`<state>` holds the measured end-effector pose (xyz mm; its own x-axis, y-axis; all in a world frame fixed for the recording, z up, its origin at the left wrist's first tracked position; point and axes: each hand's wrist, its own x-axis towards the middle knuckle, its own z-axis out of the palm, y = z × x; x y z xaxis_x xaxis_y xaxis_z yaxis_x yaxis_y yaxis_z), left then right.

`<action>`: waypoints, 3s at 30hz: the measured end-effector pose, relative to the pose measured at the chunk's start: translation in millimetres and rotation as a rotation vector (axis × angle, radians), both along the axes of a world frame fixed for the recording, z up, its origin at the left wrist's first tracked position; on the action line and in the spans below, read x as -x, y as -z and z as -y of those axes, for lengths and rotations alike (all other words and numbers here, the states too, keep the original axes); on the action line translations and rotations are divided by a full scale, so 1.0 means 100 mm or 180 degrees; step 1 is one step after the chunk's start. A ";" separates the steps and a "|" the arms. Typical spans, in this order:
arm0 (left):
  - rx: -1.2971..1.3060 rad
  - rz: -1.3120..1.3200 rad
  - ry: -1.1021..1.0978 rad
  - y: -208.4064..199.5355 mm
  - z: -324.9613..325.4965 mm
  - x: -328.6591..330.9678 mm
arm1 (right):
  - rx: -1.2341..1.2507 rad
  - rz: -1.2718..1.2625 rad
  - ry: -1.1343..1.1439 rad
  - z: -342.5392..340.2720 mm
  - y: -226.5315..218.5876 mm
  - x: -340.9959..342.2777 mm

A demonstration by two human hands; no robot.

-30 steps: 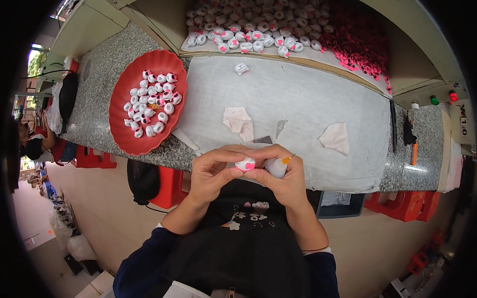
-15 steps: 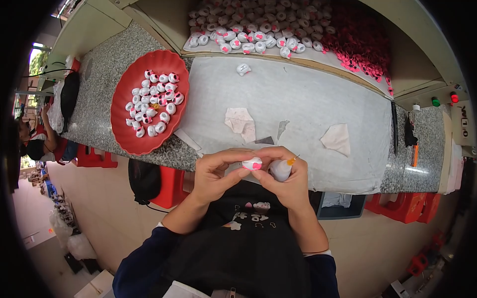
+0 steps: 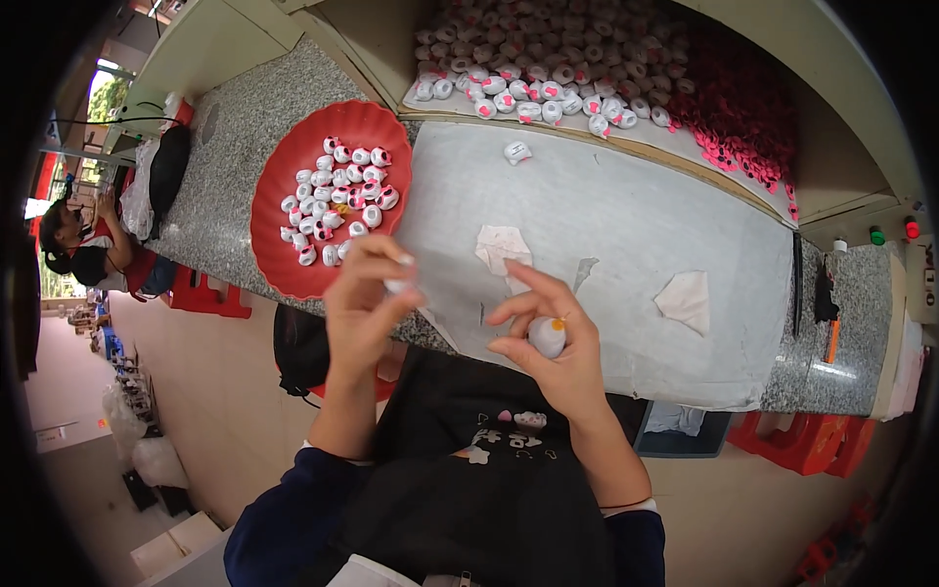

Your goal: Assembling small plastic toy figurines by applying glue to the heads and attaching them.

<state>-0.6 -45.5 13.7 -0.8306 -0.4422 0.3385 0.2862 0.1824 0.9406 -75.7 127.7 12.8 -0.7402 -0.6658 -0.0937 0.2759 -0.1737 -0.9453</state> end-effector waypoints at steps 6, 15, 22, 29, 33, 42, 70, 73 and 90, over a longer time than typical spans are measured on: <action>0.2891 0.0240 -0.1067 -0.03 0.40 0.51 | -0.0064 -0.0560 0.0830 -0.27 0.13 0.14; 0.3407 0.0360 -0.0049 0.41 0.22 1.42 | 0.0199 -0.0296 0.0595 -0.54 0.08 0.11; -0.1924 0.0780 0.1435 0.07 -0.23 0.68 | -0.0054 -0.0253 0.1423 -0.57 -0.13 0.07; -0.2498 0.0480 0.1365 0.17 -0.51 0.27 | 0.0587 -0.0778 0.2109 -0.51 -0.21 0.03; -0.2331 0.0234 0.1202 0.14 -0.58 0.20 | 0.0143 -0.2030 0.1854 -0.48 -0.25 -0.06; -0.2110 0.0179 0.1020 0.09 -0.59 0.15 | -0.0341 -0.2985 0.1627 -0.44 -0.22 -0.20; -0.1790 0.0169 0.1104 0.14 -0.59 0.13 | -0.0365 -0.3065 0.1534 -0.44 -0.21 -0.19; -0.1238 0.0142 0.0999 0.12 -0.58 0.14 | -0.0380 -0.3079 0.1540 -0.43 -0.22 -0.20; -0.1756 0.0127 0.0492 0.16 -0.42 0.19 | -0.0005 -0.1709 0.1242 -0.55 -0.18 0.27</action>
<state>-19.1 -3.0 -1.8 -0.9070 -0.4169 0.0590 0.2328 -0.3798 0.8953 -103.1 182.4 30.3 -0.8712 -0.3394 0.3546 -0.3164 -0.1640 -0.9344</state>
